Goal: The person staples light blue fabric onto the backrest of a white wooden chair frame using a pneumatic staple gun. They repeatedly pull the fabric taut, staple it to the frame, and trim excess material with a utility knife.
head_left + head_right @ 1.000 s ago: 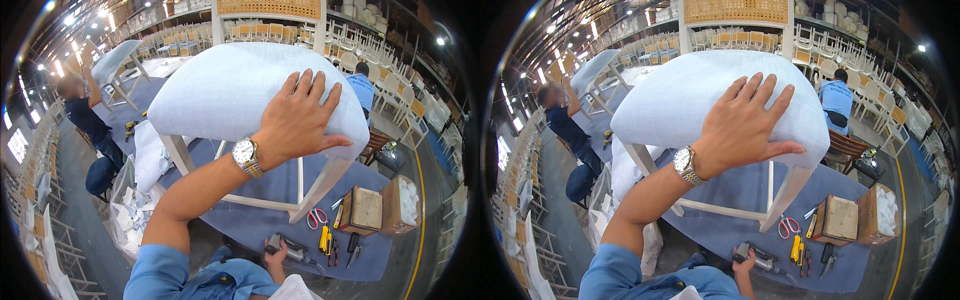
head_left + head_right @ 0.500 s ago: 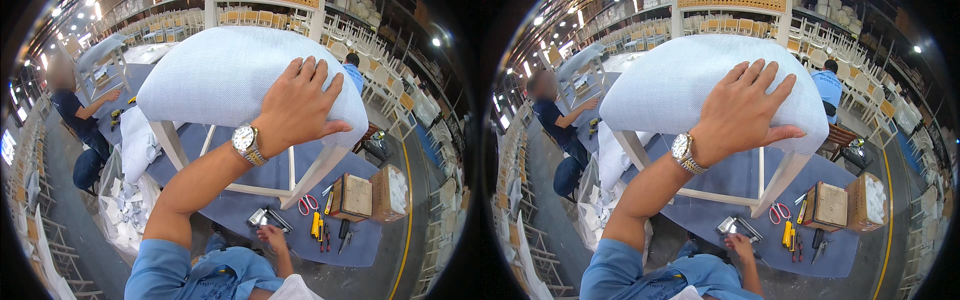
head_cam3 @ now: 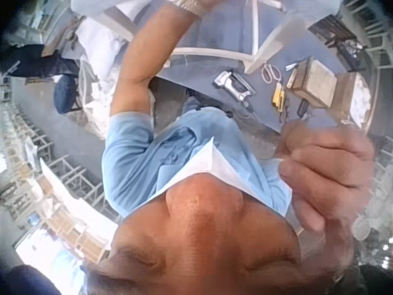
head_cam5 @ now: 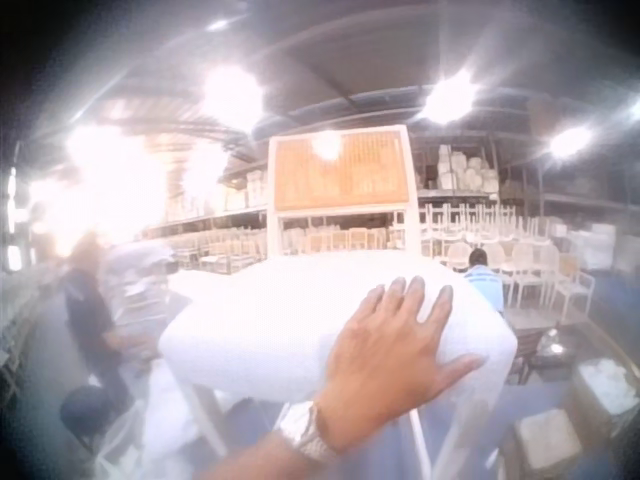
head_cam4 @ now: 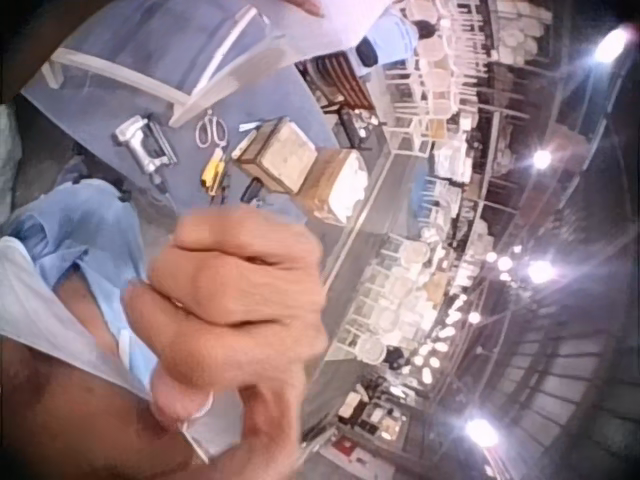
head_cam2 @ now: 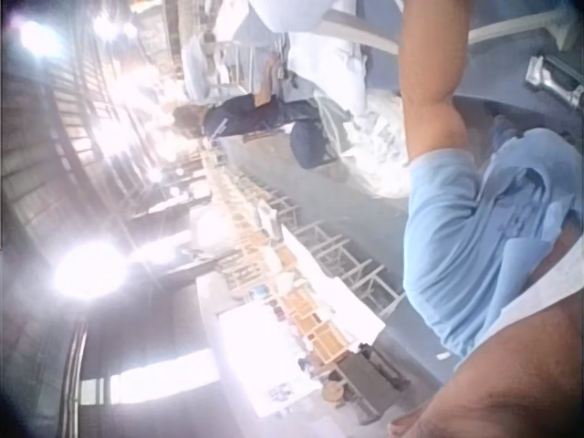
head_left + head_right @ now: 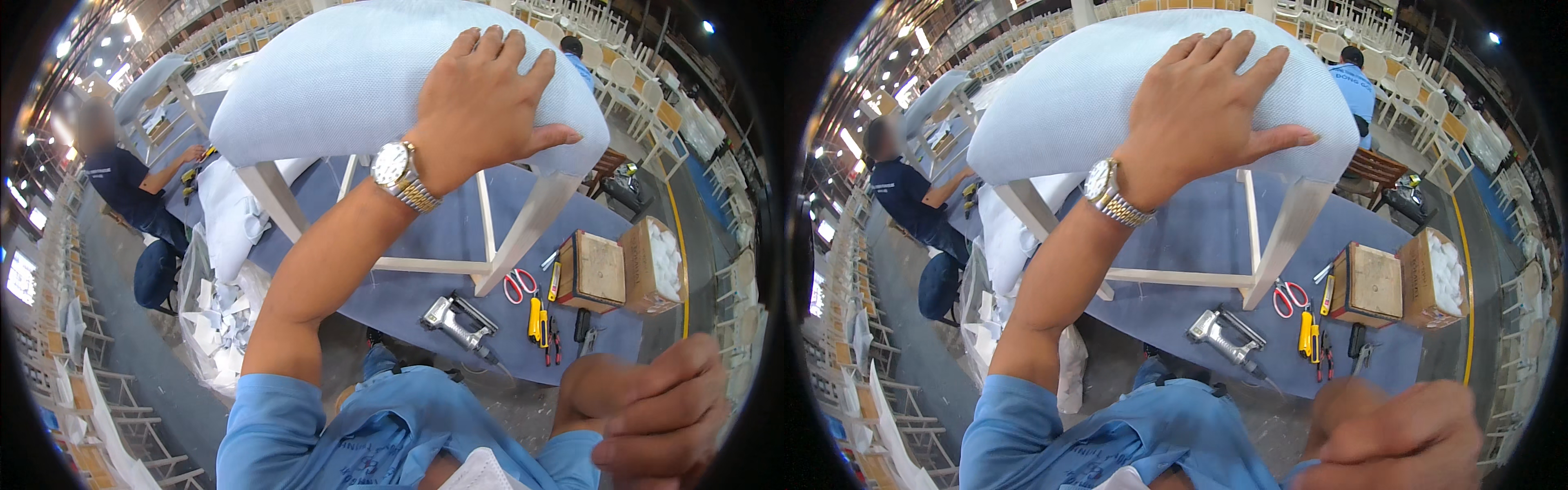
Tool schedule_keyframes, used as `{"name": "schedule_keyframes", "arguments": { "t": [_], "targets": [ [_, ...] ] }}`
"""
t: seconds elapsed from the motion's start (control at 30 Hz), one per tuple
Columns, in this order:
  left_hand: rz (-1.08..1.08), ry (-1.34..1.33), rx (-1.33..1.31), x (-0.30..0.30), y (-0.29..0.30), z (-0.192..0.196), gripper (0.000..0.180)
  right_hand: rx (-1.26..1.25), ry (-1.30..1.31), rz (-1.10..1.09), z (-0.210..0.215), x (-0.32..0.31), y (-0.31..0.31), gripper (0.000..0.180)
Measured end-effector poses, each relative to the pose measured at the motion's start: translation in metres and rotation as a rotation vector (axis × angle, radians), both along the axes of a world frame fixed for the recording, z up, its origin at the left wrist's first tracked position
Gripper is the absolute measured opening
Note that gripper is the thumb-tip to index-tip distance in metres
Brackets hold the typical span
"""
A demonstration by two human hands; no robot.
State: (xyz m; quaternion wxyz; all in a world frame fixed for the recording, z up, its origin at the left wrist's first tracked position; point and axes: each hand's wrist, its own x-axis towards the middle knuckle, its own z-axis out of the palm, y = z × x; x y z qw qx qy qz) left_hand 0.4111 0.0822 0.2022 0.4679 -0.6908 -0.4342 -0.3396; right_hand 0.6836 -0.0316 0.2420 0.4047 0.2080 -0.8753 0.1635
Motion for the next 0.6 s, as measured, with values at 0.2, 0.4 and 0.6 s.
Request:
{"name": "schedule_keyframes", "arguments": {
  "t": [0.2, 0.4, 0.6],
  "targets": [
    [-0.045, -0.033, -0.037, 0.015, 0.001, -0.002, 0.080, 0.135, -0.140, -0.016, 0.017, -0.012, 0.004, 0.026],
    [0.049, -0.035, -0.266, 0.011, -0.014, 0.013, 0.086, -0.036, -0.078, 0.014, -0.002, -0.022, 0.006, 0.021],
    [0.038, 0.016, 0.008, 0.000, -0.001, 0.005, 0.078, -0.098, -0.043, -0.008, 0.002, -0.008, 0.007, 0.016]
  ]
}}
